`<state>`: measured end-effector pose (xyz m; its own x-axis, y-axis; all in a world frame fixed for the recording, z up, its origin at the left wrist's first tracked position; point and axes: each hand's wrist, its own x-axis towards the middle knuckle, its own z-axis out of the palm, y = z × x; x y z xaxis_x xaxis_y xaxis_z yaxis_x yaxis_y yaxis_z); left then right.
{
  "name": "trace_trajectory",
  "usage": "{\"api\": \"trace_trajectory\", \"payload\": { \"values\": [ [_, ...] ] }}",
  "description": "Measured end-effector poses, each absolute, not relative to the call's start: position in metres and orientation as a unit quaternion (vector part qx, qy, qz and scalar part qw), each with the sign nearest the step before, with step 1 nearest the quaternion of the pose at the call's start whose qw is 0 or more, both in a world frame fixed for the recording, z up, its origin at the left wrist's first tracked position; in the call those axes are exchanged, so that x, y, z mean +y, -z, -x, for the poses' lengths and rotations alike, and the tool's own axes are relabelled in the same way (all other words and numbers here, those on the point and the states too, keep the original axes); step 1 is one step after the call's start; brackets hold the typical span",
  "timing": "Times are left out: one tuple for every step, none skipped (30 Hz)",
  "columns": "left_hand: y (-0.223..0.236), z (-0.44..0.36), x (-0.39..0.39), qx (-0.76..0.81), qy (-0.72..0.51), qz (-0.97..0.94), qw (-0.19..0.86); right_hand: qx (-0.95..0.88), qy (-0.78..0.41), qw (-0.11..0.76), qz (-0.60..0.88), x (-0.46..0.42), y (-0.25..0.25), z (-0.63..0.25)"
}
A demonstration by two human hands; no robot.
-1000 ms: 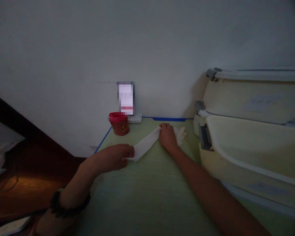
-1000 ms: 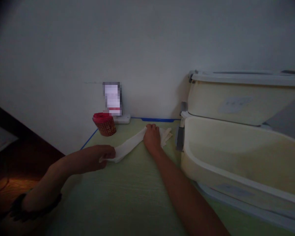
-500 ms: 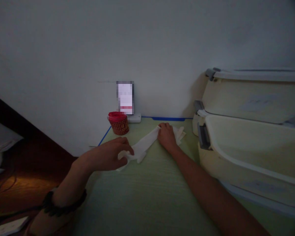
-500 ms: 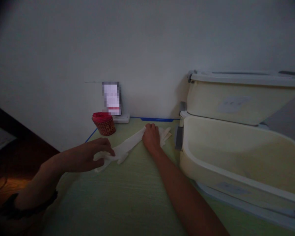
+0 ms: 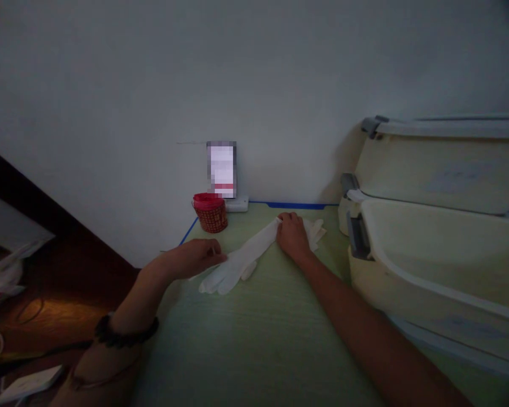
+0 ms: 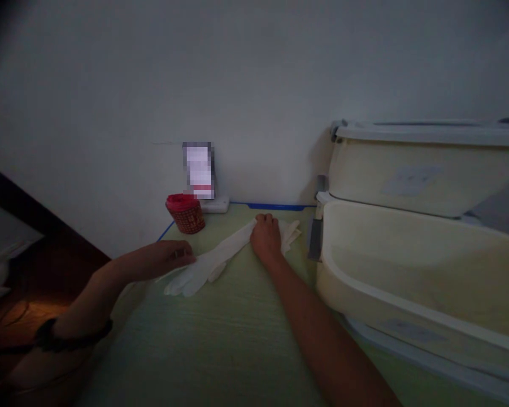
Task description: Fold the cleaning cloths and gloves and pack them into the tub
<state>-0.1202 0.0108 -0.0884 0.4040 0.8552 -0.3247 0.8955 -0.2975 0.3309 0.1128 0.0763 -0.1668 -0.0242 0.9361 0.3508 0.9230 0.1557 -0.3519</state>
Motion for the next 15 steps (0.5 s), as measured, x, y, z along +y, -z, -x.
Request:
{"api": "trace_trajectory", "payload": {
  "values": [
    [0.089, 0.121, 0.012, 0.541, 0.044, -0.805, 0.238, -0.716, -0.013, 0.257, 0.649, 0.076, 0.167, -0.113],
    [0.089, 0.122, 0.014, 0.537, 0.046, -0.807, 0.241, -0.716, -0.013, 0.256, 0.649, 0.076, 0.167, -0.113],
    [0.090, 0.123, 0.015, 0.532, 0.050, -0.809, 0.245, -0.716, -0.013, 0.256, 0.649, 0.076, 0.167, -0.113],
    [0.089, 0.124, 0.015, 0.527, 0.055, -0.810, 0.250, -0.715, -0.013, 0.256, 0.650, 0.076, 0.167, -0.113],
    [0.089, 0.125, 0.016, 0.525, 0.059, -0.810, 0.256, -0.715, -0.013, 0.256, 0.650, 0.076, 0.166, -0.113],
    [0.088, 0.126, 0.016, 0.524, 0.062, -0.809, 0.260, -0.715, -0.013, 0.256, 0.651, 0.075, 0.166, -0.113],
    [0.087, 0.127, 0.015, 0.525, 0.066, -0.807, 0.264, -0.714, -0.013, 0.255, 0.652, 0.075, 0.166, -0.113],
    [0.086, 0.128, 0.015, 0.527, 0.069, -0.805, 0.265, -0.714, -0.013, 0.255, 0.652, 0.075, 0.166, -0.113],
    [0.084, 0.129, 0.014, 0.532, 0.070, -0.802, 0.262, -0.713, -0.014, 0.255, 0.653, 0.075, 0.166, -0.112],
    [0.083, 0.130, 0.013, 0.538, 0.070, -0.800, 0.255, -0.712, -0.014, 0.255, 0.654, 0.075, 0.165, -0.112],
    [0.081, 0.131, 0.012, 0.546, 0.066, -0.798, 0.246, -0.712, -0.014, 0.254, 0.654, 0.074, 0.165, -0.112],
    [0.079, 0.131, 0.011, 0.553, 0.060, -0.798, 0.233, -0.712, -0.015, 0.254, 0.655, 0.074, 0.165, -0.112],
    [0.078, 0.132, 0.010, 0.559, 0.053, -0.799, 0.216, -0.712, -0.015, 0.253, 0.655, 0.074, 0.164, -0.112],
    [0.077, 0.133, 0.009, 0.563, 0.046, -0.801, 0.197, -0.713, -0.015, 0.252, 0.655, 0.074, 0.164, -0.112],
    [0.076, 0.134, 0.008, 0.565, 0.043, -0.804, 0.180, -0.713, -0.015, 0.251, 0.654, 0.074, 0.164, -0.112]
  ]
}}
